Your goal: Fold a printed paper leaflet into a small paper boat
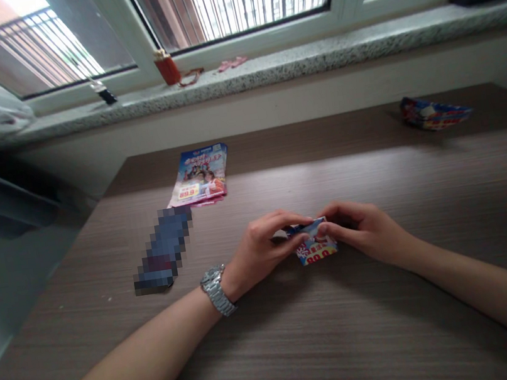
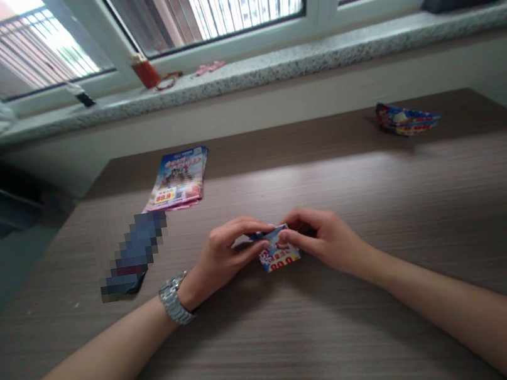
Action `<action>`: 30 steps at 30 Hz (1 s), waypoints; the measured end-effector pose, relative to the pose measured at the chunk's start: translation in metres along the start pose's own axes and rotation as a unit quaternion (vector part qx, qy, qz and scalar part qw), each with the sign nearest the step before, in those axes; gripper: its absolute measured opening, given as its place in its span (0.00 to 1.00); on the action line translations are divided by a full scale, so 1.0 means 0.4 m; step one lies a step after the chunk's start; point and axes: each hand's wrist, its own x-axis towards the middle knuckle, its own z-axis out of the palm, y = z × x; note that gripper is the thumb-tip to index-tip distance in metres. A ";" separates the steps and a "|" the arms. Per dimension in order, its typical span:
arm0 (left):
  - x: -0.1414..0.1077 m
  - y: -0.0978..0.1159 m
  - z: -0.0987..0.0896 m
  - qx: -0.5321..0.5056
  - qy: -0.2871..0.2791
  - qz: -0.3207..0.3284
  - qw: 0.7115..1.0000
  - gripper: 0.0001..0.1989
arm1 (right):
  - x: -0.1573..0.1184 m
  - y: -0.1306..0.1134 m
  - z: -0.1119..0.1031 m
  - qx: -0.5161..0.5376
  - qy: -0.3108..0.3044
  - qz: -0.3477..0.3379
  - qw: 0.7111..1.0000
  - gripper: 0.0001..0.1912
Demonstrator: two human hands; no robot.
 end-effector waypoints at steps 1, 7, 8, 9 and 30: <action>-0.001 0.000 0.000 -0.010 0.002 -0.019 1.000 0.14 | 0.000 0.001 0.000 0.006 0.010 0.003 1.000 0.14; -0.001 -0.010 -0.002 -0.110 0.011 -0.098 0.989 0.15 | 0.004 0.009 -0.002 0.035 0.048 0.016 0.998 0.14; 0.000 -0.012 -0.002 -0.117 0.018 -0.103 0.988 0.14 | 0.004 0.010 -0.002 0.037 0.048 0.015 0.998 0.13; 0.001 -0.014 -0.002 -0.122 0.025 -0.109 0.986 0.14 | 0.003 0.012 -0.002 0.036 0.046 0.013 0.998 0.13; 0.006 -0.014 -0.003 -0.152 0.024 -0.157 0.976 0.14 | -0.005 0.004 -0.004 -0.033 0.025 0.005 0.999 0.15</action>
